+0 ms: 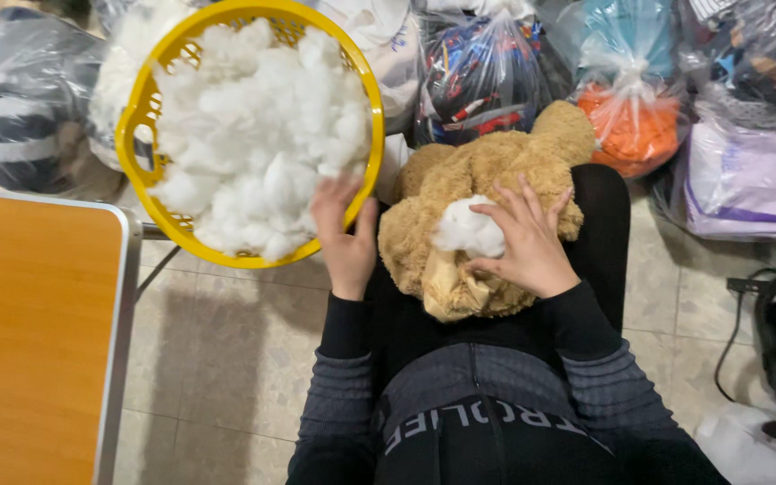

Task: The person repeatedly takes handfuls of white stuffing from a yellow basket and inserts them into a light brown teddy bear held on their lap. They press and distribute the stuffing inside the bear throughout the clip.

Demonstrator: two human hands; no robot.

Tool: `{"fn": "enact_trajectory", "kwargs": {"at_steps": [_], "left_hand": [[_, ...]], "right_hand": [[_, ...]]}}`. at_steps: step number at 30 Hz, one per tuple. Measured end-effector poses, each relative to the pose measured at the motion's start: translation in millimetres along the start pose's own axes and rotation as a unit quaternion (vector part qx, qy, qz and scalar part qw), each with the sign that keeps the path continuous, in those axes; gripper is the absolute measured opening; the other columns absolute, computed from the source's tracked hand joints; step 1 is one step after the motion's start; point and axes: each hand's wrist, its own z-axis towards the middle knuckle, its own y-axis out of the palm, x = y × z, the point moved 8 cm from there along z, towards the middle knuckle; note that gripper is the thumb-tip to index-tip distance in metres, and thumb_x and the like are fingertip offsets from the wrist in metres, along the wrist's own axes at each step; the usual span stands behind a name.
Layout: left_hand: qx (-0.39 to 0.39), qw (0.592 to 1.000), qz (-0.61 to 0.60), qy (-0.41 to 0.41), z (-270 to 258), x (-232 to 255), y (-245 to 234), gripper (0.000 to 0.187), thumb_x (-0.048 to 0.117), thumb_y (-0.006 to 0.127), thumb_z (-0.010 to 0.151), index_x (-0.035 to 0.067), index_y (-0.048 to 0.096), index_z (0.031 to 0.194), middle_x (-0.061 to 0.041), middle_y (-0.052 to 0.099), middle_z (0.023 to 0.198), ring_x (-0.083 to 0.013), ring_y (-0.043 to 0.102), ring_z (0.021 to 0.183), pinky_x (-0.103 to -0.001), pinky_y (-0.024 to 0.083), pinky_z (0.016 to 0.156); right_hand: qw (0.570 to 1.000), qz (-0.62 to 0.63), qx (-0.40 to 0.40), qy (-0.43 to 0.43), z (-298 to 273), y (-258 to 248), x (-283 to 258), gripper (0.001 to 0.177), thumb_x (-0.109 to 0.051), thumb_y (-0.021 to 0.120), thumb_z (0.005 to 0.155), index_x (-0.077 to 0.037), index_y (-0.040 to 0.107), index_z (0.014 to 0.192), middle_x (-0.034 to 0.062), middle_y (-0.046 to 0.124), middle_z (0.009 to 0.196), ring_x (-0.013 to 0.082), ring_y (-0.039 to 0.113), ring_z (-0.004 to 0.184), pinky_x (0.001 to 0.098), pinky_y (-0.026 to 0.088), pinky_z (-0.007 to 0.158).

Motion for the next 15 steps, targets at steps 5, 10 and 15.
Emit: {"fn": "enact_trajectory", "kwargs": {"at_steps": [5,10,15], "left_hand": [[-0.262,0.955,-0.023,0.137,-21.5,52.3,54.9,0.051,0.031,0.085,0.082,0.018,0.068,0.128,-0.006,0.063,0.137,-0.0353,0.041,0.143,-0.058,0.022,0.121],[-0.283,0.942,0.017,0.178,-37.4,66.6,81.5,0.054,0.029,0.085,0.079,0.025,0.07,0.131,0.001,0.066,0.131,-0.032,0.046,0.141,-0.06,0.02,0.124],[-0.276,0.943,0.065,0.176,-50.4,64.7,94.4,0.05,0.027,0.086,0.079,0.03,0.071,0.127,0.004,0.066,0.114,-0.0257,0.053,0.133,-0.06,0.019,0.127]], "right_hand": [[0.999,-0.035,0.029,0.008,-12.4,-11.8,5.2,0.088,-0.045,0.089,0.057,-0.016,0.062,0.136,0.0189,0.035,0.161,0.0416,0.011,0.157,0.0803,-0.014,0.109],[0.996,-0.064,0.049,0.025,-19.5,-5.6,22.4,0.048,-0.037,0.089,0.069,-0.019,0.075,0.112,0.0085,0.047,0.16,0.0358,0.017,0.162,0.0786,-0.014,0.115],[0.998,-0.033,0.054,0.019,-20.0,-2.4,29.5,0.028,-0.037,0.086,0.078,-0.02,0.08,0.1,0.0022,0.053,0.158,0.0335,0.016,0.165,0.0784,-0.015,0.117]]}}
